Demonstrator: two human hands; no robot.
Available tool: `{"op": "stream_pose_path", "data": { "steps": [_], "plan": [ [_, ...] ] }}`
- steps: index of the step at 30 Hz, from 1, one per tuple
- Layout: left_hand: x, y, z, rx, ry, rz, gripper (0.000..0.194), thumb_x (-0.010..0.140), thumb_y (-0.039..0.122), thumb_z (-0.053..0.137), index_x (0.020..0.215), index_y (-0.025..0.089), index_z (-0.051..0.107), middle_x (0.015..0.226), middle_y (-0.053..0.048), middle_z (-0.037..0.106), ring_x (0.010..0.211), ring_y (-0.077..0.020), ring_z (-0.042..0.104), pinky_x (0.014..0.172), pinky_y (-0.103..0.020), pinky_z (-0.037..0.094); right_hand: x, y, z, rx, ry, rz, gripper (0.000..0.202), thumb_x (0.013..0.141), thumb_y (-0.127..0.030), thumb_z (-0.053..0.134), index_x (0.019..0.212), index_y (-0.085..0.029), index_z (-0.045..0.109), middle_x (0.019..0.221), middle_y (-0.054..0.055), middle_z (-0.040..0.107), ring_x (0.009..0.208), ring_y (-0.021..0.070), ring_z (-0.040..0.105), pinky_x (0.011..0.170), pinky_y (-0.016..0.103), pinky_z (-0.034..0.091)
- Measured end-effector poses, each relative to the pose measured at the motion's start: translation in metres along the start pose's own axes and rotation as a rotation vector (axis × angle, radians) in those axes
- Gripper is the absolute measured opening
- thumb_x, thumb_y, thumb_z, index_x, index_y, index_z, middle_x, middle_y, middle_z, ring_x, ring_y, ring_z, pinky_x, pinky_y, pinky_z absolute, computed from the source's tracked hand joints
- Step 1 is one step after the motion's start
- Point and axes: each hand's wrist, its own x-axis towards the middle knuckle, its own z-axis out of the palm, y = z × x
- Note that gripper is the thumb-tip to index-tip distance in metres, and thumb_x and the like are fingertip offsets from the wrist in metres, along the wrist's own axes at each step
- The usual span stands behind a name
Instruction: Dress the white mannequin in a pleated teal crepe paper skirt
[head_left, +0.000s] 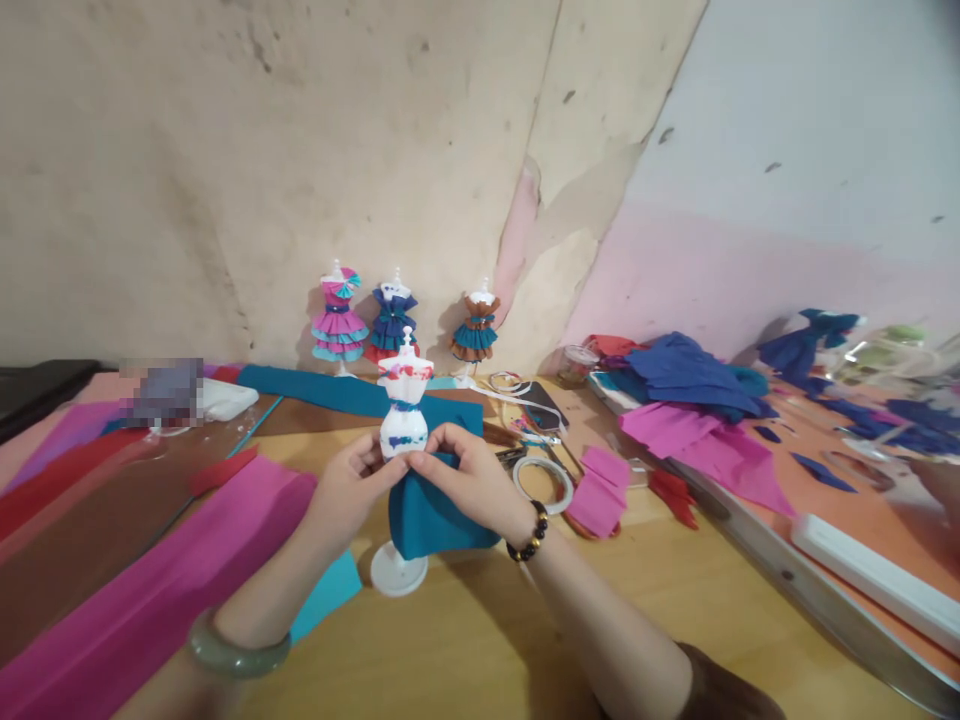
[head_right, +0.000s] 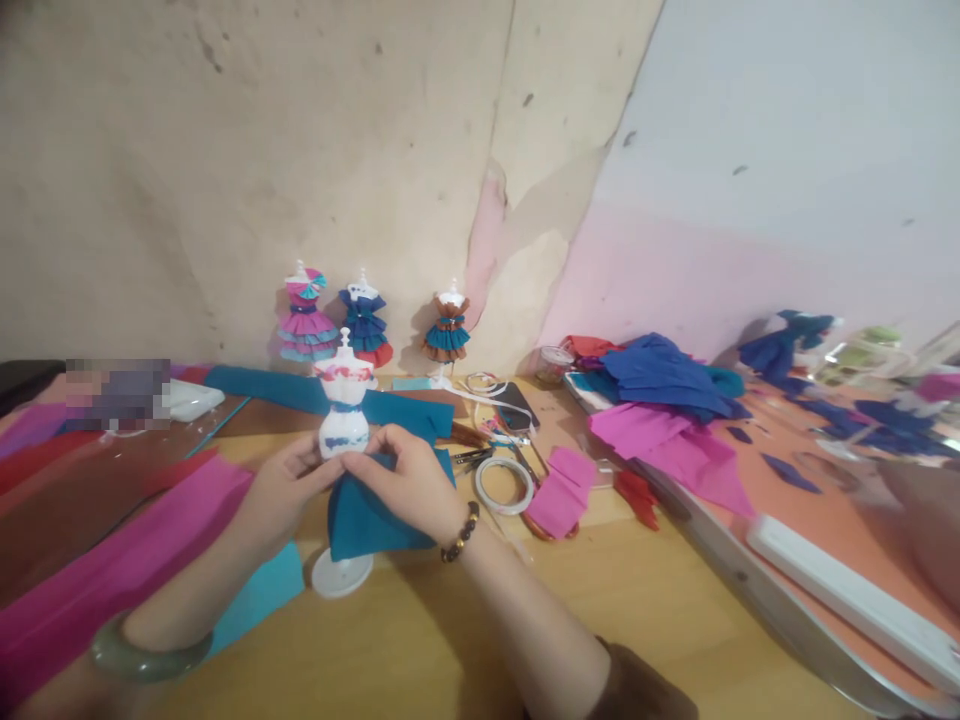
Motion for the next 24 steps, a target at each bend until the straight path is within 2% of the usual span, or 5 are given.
{"op": "stream_pose_path", "data": {
  "steps": [3, 7, 13, 18, 24],
  "plan": [
    [0.002, -0.001, -0.006, -0.011, -0.047, -0.081, 0.039, 0.063, 0.037, 0.084, 0.094, 0.018, 0.073, 0.087, -0.006, 0.076, 0.073, -0.0171, 0.065, 0.065, -0.025, 0.049, 0.001, 0.005, 0.002, 0.007, 0.010, 0.008, 0.028, 0.082, -0.044, 0.064, 0.074, -0.022, 0.049, 0.078, -0.002, 0.062, 0.075, 0.0148, 0.058, 0.072, 0.027, 0.045],
    [0.003, 0.002, -0.008, -0.001, -0.053, -0.155, 0.040, 0.061, 0.037, 0.085, 0.095, 0.018, 0.075, 0.081, -0.005, 0.075, 0.062, -0.0134, 0.060, 0.055, -0.023, 0.043, 0.002, 0.008, 0.003, -0.019, 0.014, 0.009, 0.029, 0.081, -0.044, 0.066, 0.073, -0.022, 0.049, 0.075, -0.003, 0.060, 0.072, 0.0145, 0.056, 0.069, 0.026, 0.044],
    [0.003, 0.010, -0.010, -0.091, -0.098, -0.260, 0.045, 0.055, 0.036, 0.089, 0.095, 0.019, 0.076, 0.086, -0.006, 0.076, 0.078, -0.0181, 0.066, 0.070, -0.027, 0.051, 0.002, 0.006, 0.004, -0.057, 0.008, 0.014, 0.031, 0.081, -0.045, 0.066, 0.070, -0.022, 0.049, 0.071, -0.004, 0.058, 0.068, 0.0136, 0.053, 0.066, 0.025, 0.042],
    [0.003, 0.006, -0.016, -0.094, -0.142, -0.306, 0.037, 0.062, 0.034, 0.087, 0.094, 0.021, 0.075, 0.092, -0.007, 0.076, 0.075, -0.0166, 0.067, 0.066, -0.025, 0.052, 0.000, 0.001, 0.003, -0.076, 0.010, 0.013, 0.032, 0.080, -0.045, 0.067, 0.068, -0.021, 0.049, 0.067, -0.005, 0.054, 0.066, 0.0129, 0.050, 0.063, 0.024, 0.040],
    [0.004, 0.005, -0.013, -0.090, -0.059, -0.240, 0.039, 0.054, 0.035, 0.090, 0.088, 0.020, 0.076, 0.092, -0.008, 0.077, 0.077, -0.0188, 0.068, 0.066, -0.027, 0.053, -0.002, -0.004, 0.002, -0.127, -0.019, 0.040, 0.031, 0.080, -0.050, 0.067, 0.078, -0.022, 0.053, 0.074, -0.004, 0.058, 0.066, 0.0136, 0.051, 0.062, 0.025, 0.039]
  ]
}}
